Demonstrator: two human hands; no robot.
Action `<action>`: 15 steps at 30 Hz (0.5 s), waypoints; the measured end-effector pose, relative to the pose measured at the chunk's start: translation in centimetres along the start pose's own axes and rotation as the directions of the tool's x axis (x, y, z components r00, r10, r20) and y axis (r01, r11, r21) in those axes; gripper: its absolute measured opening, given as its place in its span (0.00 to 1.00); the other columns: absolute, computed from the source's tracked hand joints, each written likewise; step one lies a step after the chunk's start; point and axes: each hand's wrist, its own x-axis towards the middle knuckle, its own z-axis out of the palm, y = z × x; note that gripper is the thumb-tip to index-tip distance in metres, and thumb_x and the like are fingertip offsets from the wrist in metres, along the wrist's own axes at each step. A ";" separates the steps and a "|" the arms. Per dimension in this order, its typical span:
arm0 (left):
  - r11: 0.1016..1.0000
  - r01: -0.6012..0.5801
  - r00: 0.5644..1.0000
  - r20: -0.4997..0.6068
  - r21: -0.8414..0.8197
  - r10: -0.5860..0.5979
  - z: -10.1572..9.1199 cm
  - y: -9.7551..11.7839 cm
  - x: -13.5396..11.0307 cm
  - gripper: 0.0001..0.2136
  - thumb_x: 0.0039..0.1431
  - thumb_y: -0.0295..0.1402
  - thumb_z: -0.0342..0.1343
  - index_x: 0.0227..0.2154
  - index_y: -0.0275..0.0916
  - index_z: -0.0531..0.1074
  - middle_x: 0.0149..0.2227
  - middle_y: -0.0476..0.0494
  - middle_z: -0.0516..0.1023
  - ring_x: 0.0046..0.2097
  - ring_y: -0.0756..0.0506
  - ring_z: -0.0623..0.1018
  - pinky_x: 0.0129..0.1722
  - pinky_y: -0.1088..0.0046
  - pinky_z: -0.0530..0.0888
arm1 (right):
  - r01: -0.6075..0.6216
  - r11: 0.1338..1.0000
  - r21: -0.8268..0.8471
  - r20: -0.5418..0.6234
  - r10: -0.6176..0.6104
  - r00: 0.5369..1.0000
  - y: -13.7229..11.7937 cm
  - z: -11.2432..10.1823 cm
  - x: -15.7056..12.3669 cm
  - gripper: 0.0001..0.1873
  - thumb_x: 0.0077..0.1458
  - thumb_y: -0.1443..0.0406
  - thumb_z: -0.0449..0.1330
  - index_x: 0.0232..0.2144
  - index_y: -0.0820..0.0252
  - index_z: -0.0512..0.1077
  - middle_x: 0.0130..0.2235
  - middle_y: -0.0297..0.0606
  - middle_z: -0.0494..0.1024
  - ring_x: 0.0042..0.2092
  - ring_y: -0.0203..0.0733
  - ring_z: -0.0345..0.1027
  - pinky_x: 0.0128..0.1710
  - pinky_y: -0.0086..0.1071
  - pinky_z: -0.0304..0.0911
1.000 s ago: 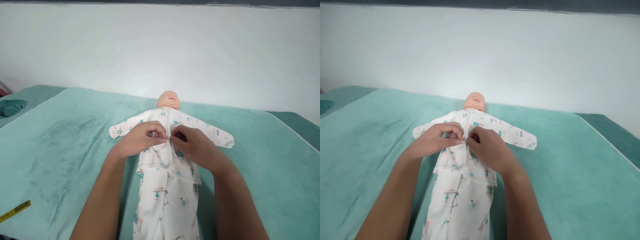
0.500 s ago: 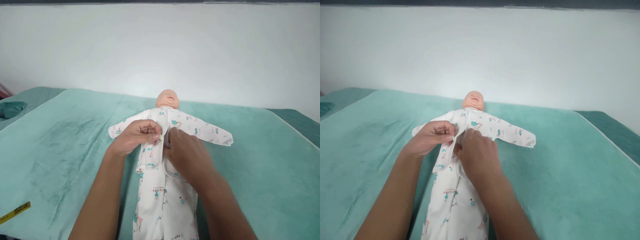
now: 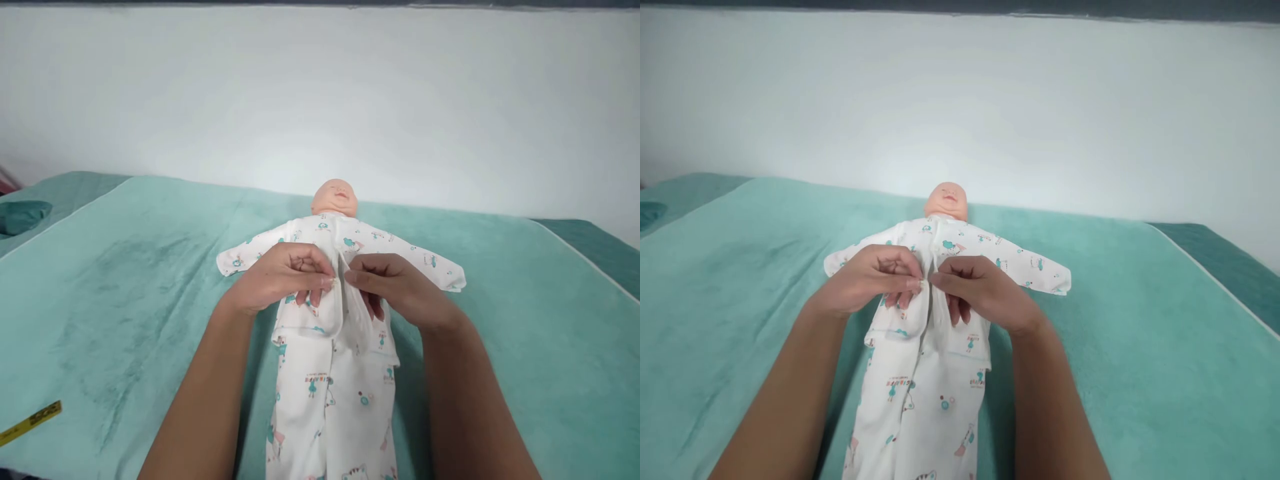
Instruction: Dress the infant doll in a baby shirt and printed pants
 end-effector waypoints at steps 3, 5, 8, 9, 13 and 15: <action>0.999 0.026 0.999 0.020 0.047 -0.027 0.1 0.3 0.0 0.04 0.57 0.30 0.60 0.30 0.35 0.73 0.23 0.49 0.76 0.25 0.52 0.75 0.22 0.80 0.69 | 0.028 0.998 0.053 -0.005 -0.028 1.000 0.3 0.2 0.3 0.15 0.58 0.57 0.59 0.23 0.59 0.68 0.18 0.28 0.69 0.20 0.30 0.64 0.20 0.24 0.56; 0.998 0.020 0.999 0.039 0.064 -0.023 0.0 0.3 0.0 0.04 0.58 0.31 0.59 0.31 0.35 0.73 0.23 0.49 0.76 0.25 0.53 0.75 0.24 0.79 0.71 | 0.020 0.998 0.067 0.008 -0.021 1.000 0.4 0.4 0.4 0.16 0.59 0.56 0.60 0.24 0.60 0.70 0.19 0.29 0.70 0.21 0.30 0.65 0.18 0.23 0.55; 0.998 -0.005 0.999 0.049 0.061 0.002 -0.1 0.3 0.0 0.05 0.60 0.33 0.57 0.31 0.36 0.72 0.24 0.49 0.76 0.26 0.53 0.74 0.26 0.79 0.72 | 0.020 0.997 0.080 0.011 -0.021 1.000 0.4 0.5 0.5 0.17 0.58 0.56 0.60 0.24 0.61 0.71 0.20 0.30 0.72 0.21 0.30 0.66 0.18 0.23 0.55; 0.998 -0.011 0.999 0.047 0.057 0.008 -0.1 0.3 0.0 0.06 0.60 0.33 0.57 0.31 0.36 0.72 0.24 0.49 0.76 0.26 0.53 0.74 0.26 0.79 0.72 | 0.021 0.996 0.083 0.008 -0.022 1.000 0.4 0.5 0.5 0.17 0.58 0.55 0.60 0.23 0.61 0.71 0.20 0.30 0.72 0.21 0.30 0.66 0.18 0.23 0.56; 0.999 -0.010 0.999 0.031 0.037 0.009 0.0 0.3 0.1 0.07 0.59 0.34 0.58 0.31 0.35 0.73 0.23 0.49 0.76 0.26 0.53 0.73 0.26 0.79 0.72 | 0.022 0.997 0.076 -0.001 -0.022 1.000 0.2 0.6 0.5 0.18 0.58 0.54 0.60 0.23 0.61 0.71 0.20 0.31 0.72 0.21 0.30 0.66 0.18 0.23 0.56; 1.000 -0.001 1.000 0.018 0.024 0.001 0.1 0.2 0.1 0.07 0.59 0.35 0.59 0.32 0.35 0.73 0.23 0.49 0.76 0.25 0.53 0.74 0.26 0.78 0.72 | 0.015 0.998 0.059 -0.004 -0.015 1.000 0.1 0.6 0.5 0.18 0.58 0.54 0.60 0.23 0.61 0.71 0.20 0.31 0.72 0.21 0.30 0.66 0.18 0.23 0.57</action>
